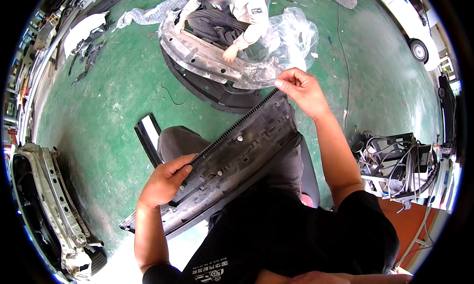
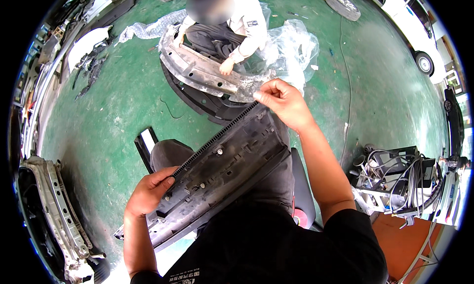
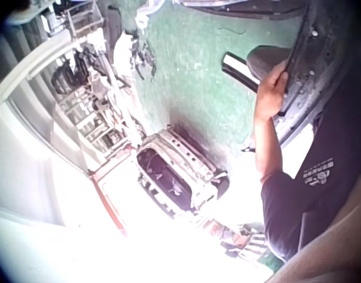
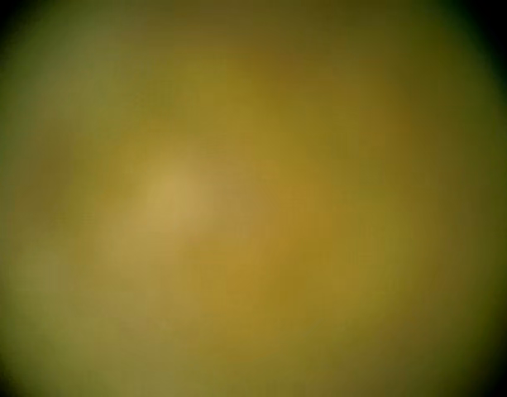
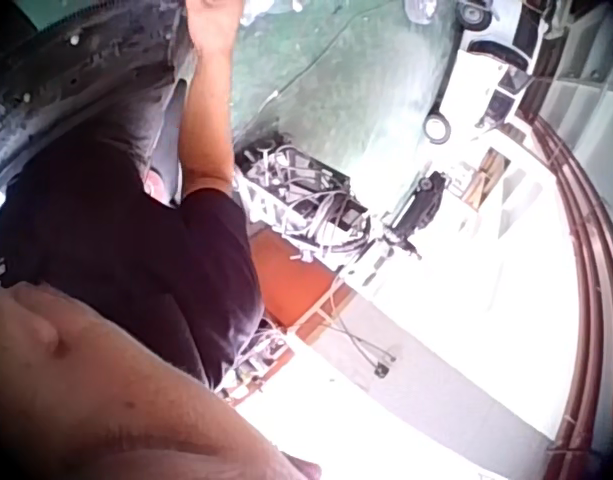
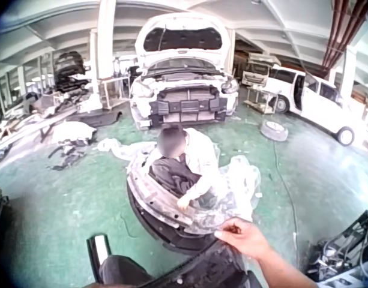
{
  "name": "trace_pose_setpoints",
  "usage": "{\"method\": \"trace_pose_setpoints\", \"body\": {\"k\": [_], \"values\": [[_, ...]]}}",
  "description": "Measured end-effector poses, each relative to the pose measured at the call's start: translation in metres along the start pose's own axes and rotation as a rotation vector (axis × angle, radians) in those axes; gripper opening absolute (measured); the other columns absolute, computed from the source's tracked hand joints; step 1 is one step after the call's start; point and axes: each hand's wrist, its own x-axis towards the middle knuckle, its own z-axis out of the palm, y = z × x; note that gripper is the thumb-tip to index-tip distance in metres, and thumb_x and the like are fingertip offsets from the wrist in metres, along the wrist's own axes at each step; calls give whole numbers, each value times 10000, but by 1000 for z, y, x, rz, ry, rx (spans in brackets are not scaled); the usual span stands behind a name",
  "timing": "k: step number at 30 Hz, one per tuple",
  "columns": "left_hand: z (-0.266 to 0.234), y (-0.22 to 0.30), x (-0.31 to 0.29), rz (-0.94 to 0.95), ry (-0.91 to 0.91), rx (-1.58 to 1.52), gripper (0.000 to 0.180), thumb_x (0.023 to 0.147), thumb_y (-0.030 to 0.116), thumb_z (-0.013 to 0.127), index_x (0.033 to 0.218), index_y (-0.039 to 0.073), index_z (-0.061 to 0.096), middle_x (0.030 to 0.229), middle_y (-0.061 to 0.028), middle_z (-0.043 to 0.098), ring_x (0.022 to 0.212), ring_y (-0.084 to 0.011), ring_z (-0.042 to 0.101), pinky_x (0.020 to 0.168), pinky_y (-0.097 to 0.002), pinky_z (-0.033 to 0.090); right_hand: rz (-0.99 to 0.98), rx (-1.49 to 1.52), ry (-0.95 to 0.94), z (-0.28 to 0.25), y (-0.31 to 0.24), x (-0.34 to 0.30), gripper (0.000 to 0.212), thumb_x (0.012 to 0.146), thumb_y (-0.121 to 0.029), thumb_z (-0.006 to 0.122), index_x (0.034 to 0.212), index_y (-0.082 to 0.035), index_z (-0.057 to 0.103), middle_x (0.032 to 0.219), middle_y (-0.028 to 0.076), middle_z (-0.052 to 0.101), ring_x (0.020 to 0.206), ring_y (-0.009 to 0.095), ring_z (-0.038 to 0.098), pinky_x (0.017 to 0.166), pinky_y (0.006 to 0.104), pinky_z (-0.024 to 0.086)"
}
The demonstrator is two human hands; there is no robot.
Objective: The person sits on the floor of a workshop and assembles a black plastic car part, likely a bumper or trim piece. They use their hands to align and snap a long strip into the grooves of the main component. Another person is visible in the background working on a separate part.
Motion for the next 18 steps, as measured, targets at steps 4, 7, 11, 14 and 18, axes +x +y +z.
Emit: {"method": "trace_pose_setpoints", "body": {"k": [4, 7, 11, 14, 18], "values": [[1, 0, 0, -6, 19, 13, 358, 1139, 51, 658, 1485, -27, 704, 1366, -115, 797, 1262, -186, 717, 1133, -328, 527, 33, -204, -29, -4, -6, 4, 202, 1026, -181, 877, 1104, -10, 804, 994, -6, 774, 941, 81, 671, 833, 299, 549], [1, -5, 0, 8, 34, 29, 359, 1141, 65, 663, 1485, -30, 702, 1359, -117, 802, 1258, -185, 720, 1132, -326, 529, 115, -365, -27, -7, -25, 7, 207, 1005, -189, 889, 1026, -2, 803, 949, 9, 774, 896, 98, 671, 803, 333, 547], [2, -3, 2, 8, 39, 41, 361, 1146, 77, 659, 1488, -31, 699, 1363, -117, 802, 1268, -180, 718, 1137, -325, 526, -23, -649, 28, -1, -32, 5, 207, 993, -181, 879, 1006, 1, 781, 907, 91, 763, 827, 199, 686, 769, 389, 544], [4, 2, 2, -44, 52, 43, 362, 1148, 81, 659, 1490, -31, 698, 1372, -115, 799, 1276, -178, 714, 1142, -326, 524, -287, -782, 108, 5, -23, -3, 199, 996, -177, 848, 1007, 2, 762, 918, 167, 750, 878, 365, 707, 788, 446, 561], [4, 3, -1, -78, 49, 35, 360, 1148, 85, 660, 1486, -30, 702, 1384, -112, 794, 1283, -178, 710, 1143, -324, 523, -424, -696, 265, 14, -6, -9, 237, 1023, -201, 829, 982, 7, 723, 878, 173, 729, 832, 370, 717, 778, 433, 568]]}}
